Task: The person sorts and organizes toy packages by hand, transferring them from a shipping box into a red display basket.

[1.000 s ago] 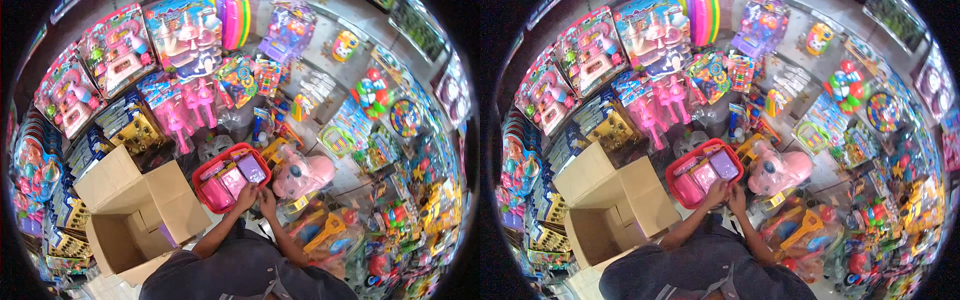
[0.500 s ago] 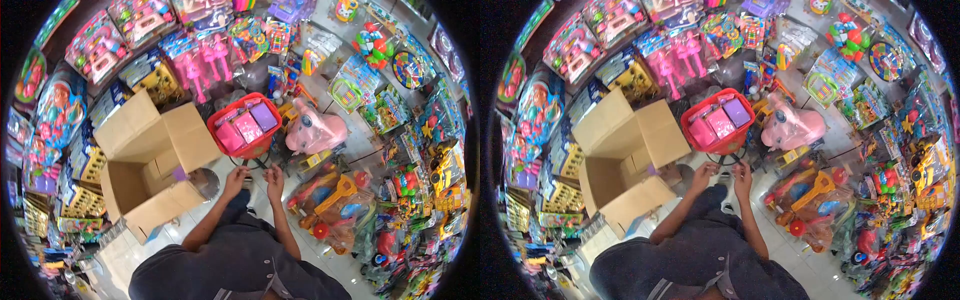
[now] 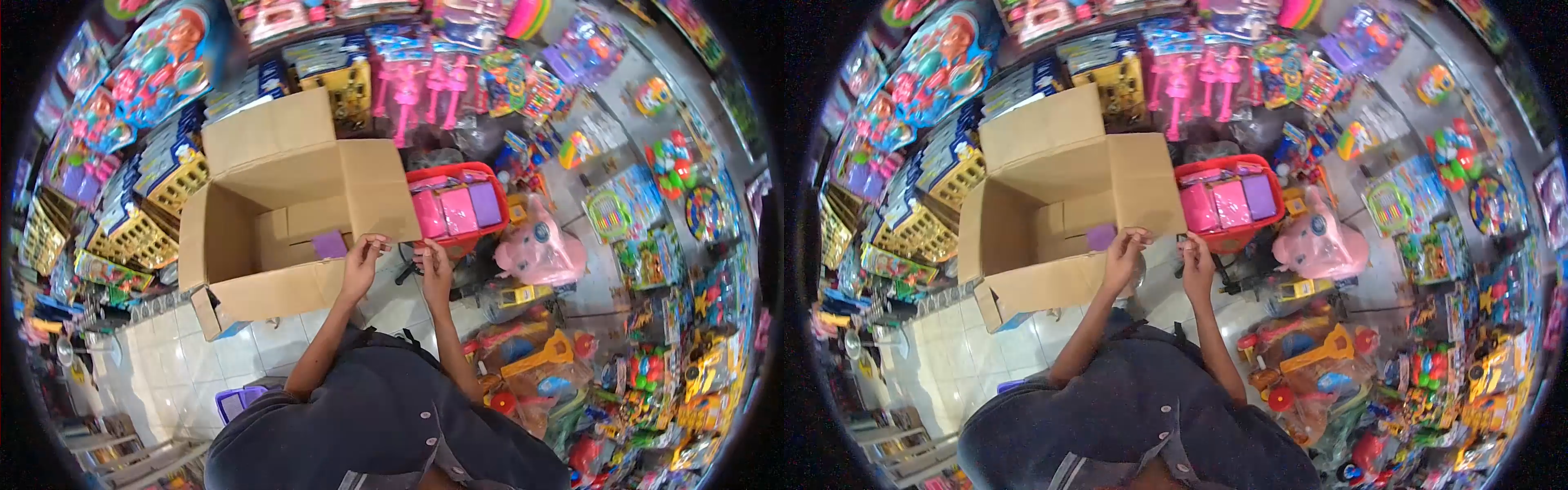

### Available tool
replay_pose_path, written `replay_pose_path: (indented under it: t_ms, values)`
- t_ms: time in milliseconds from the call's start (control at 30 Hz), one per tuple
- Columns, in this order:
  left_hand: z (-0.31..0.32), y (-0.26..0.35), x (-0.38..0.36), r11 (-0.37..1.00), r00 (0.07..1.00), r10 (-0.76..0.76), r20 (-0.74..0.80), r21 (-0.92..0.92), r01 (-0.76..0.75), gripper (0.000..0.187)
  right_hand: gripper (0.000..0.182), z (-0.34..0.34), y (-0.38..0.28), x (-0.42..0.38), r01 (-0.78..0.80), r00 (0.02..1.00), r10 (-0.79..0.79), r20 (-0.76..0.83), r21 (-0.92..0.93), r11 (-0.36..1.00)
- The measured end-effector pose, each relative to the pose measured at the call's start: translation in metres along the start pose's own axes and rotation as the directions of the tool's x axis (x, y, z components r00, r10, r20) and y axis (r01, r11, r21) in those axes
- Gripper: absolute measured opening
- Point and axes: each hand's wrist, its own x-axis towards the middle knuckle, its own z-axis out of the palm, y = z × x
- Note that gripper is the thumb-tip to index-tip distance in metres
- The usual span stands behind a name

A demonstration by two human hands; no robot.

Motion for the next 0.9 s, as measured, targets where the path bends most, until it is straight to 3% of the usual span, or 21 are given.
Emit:
replay_pose_path:
  t_ms: [133,300,400,500,533,600,633,733,800,867,900]
  values:
    - [-0.076,0.020,0.021,0.999,0.982,0.023,-0.185,0.028,-0.018,0.022,0.031,0.078,-0.008,0.022,0.050,0.993,-0.055,0.104,0.053,0.997]
    - [-0.174,0.009,0.069,0.996,0.967,-0.089,-0.237,-0.007,0.090,0.024,0.025,0.181,-0.022,0.057,0.037,0.982,-0.049,0.185,0.067,0.997]
    - [-0.221,-0.015,0.113,0.956,0.951,-0.254,-0.177,0.101,0.274,0.028,0.030,0.234,-0.008,0.095,0.016,0.924,0.041,0.381,-0.146,0.989]
    - [-0.262,-0.074,0.153,0.889,0.947,-0.318,-0.045,0.333,0.314,0.035,0.038,0.282,0.045,0.139,0.239,0.804,0.047,0.593,-0.394,0.888]
    - [-0.265,-0.084,0.159,0.847,0.919,-0.395,-0.009,0.385,0.368,0.036,0.039,0.294,0.065,0.151,0.196,0.773,0.155,0.615,-0.465,0.863]
    - [-0.264,-0.097,0.168,0.745,0.843,-0.535,0.057,0.502,0.439,0.040,0.041,0.310,0.106,0.165,0.123,0.696,0.357,0.622,-0.594,0.795]
    - [-0.256,-0.121,0.164,0.689,0.883,-0.470,-0.005,0.623,0.370,0.043,0.040,0.308,0.130,0.165,0.109,0.669,0.435,0.603,-0.658,0.745]
    - [-0.244,-0.155,0.132,0.454,0.817,-0.577,0.003,0.833,0.318,0.048,0.043,0.278,0.209,0.168,0.048,0.603,0.616,0.507,-0.794,0.606]
    - [-0.243,-0.165,0.130,0.537,0.643,-0.719,0.263,0.797,0.274,0.053,0.049,0.249,0.223,0.155,-0.011,0.557,0.721,0.412,-0.864,0.503]
    - [-0.239,-0.228,0.117,0.598,0.714,-0.639,0.285,0.768,0.228,0.055,0.056,0.244,0.220,0.153,-0.021,0.500,0.811,0.305,-0.932,0.363]
    - [-0.239,-0.251,0.110,0.623,0.741,-0.603,0.298,0.756,0.203,0.057,0.059,0.246,0.227,0.151,-0.023,0.523,0.792,0.313,-0.924,0.381]
